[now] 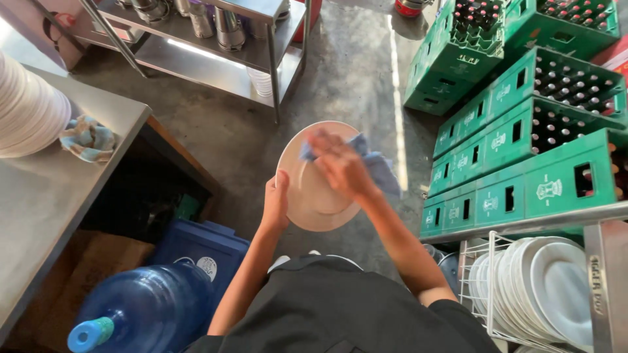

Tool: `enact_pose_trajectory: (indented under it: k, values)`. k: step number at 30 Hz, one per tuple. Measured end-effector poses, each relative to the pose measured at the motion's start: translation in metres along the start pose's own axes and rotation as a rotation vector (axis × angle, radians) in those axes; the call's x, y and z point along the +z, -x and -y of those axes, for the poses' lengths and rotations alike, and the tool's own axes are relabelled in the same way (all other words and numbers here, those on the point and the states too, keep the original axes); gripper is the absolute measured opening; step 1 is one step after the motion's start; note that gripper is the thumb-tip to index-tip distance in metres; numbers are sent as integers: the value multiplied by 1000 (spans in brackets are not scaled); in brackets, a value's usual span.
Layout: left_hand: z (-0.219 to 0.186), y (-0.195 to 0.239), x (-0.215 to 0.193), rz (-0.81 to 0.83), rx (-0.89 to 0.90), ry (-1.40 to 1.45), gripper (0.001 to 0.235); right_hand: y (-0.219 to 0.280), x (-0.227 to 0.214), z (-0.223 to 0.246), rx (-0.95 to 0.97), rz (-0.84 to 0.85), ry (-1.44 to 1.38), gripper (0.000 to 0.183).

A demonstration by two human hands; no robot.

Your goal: Wiping clean plates with a cloth and stacking them on a shelf.

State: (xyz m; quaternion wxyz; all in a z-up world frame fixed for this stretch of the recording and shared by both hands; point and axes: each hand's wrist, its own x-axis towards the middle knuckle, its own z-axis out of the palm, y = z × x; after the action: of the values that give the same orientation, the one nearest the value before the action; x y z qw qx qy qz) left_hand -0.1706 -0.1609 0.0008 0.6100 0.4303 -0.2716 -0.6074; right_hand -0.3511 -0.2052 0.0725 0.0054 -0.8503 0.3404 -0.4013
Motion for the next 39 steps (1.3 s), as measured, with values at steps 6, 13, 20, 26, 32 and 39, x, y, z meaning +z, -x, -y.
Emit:
enact_pose_trajectory:
  k: [6, 13, 20, 26, 32, 39]
  values:
    - [-29, 31, 29, 122, 317, -276, 98, 0, 12, 60, -157, 37, 46, 29]
    - [30, -7, -9, 36, 319, -412, 85, -12, 2, 19, 75, -130, 272, 38]
    - [9, 8, 10, 50, 283, -470, 96, 2, 10, 28, 93, -154, 327, 40]
    - [-14, 19, 25, 49, 364, -397, 94, 13, 12, 45, -82, -125, 207, 27]
    - [-33, 46, 45, 89, 397, -501, 100, 1, -7, 44, 45, -310, 170, 28]
    - [-37, 36, 34, -115, 419, -391, 77, 27, 9, 69, -86, -307, -44, 28]
